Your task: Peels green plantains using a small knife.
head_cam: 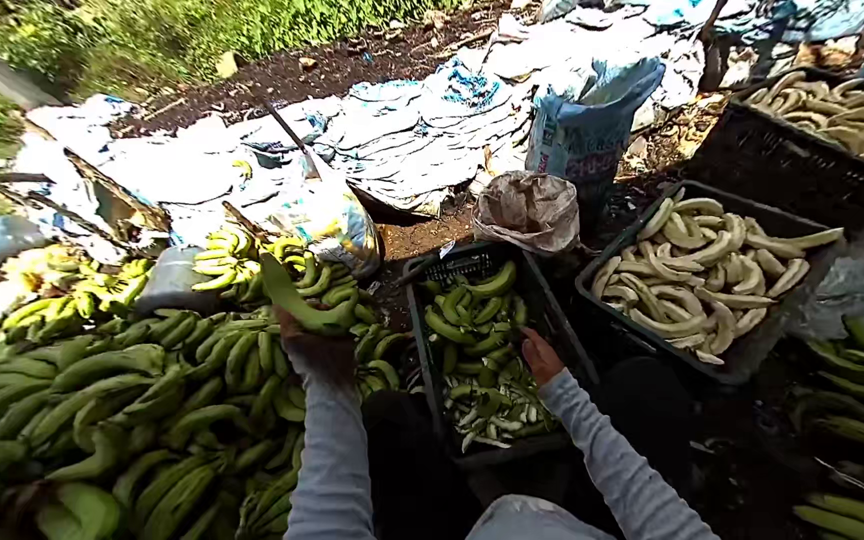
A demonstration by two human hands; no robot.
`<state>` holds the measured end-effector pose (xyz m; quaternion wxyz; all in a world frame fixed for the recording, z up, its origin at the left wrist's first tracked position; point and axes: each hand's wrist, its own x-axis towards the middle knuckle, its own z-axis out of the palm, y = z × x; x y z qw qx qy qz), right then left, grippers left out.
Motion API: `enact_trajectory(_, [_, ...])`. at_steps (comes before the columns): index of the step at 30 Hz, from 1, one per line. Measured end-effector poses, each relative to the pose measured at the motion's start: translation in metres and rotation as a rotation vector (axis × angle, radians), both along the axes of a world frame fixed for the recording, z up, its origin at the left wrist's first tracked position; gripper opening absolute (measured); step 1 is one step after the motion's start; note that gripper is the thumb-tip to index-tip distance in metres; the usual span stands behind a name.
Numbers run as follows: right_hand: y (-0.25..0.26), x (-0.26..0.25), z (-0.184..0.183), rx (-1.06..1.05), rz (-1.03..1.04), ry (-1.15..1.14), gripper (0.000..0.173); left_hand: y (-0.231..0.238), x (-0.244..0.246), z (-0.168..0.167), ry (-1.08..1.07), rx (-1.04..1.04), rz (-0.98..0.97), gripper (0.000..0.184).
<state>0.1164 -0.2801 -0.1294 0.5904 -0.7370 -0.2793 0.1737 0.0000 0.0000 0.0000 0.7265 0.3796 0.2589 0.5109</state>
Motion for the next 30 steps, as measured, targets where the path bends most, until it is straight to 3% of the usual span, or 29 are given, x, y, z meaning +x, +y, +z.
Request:
enact_trajectory(2, [0.001, -0.023, -0.018, -0.021, 0.038, -0.07, 0.055, -0.035, 0.028, -0.014, -0.03, -0.133, -0.127, 0.047])
enact_trajectory(6, [-0.001, -0.044, -0.022, -0.195, 0.145, -0.172, 0.055, -0.095, 0.062, -0.085, 0.079, -0.385, -0.219, 0.047])
enact_trajectory(10, [0.0, -0.04, -0.018, -0.251, 0.192, -0.188, 0.055, -0.119, 0.056, -0.14, 0.338, -0.297, -0.254, 0.05])
enact_trajectory(17, [0.013, -0.037, -0.014, -0.235, 0.205, -0.158, 0.055, -0.123, 0.058, -0.124, 0.312, -0.35, -0.206, 0.049])
enact_trajectory(22, [0.01, -0.02, -0.068, -0.398, 0.104, 0.313, 0.05, -0.125, 0.045, -0.11, 0.304, -0.451, -0.256, 0.045])
enact_trajectory(26, [0.005, -0.01, 0.018, -0.515, 0.203, -0.029, 0.049, -0.103, 0.037, -0.089, 0.442, -0.467, -0.543, 0.05])
enact_trajectory(28, [-0.001, -0.007, 0.033, -0.562, 0.228, -0.212, 0.047, -0.103, 0.038, -0.088, 0.48, -0.439, -0.613, 0.043])
enact_trajectory(30, [-0.004, -0.005, 0.032, -0.573, 0.229, -0.253, 0.046, -0.106, 0.045, -0.088, 0.5, -0.462, -0.634, 0.039])
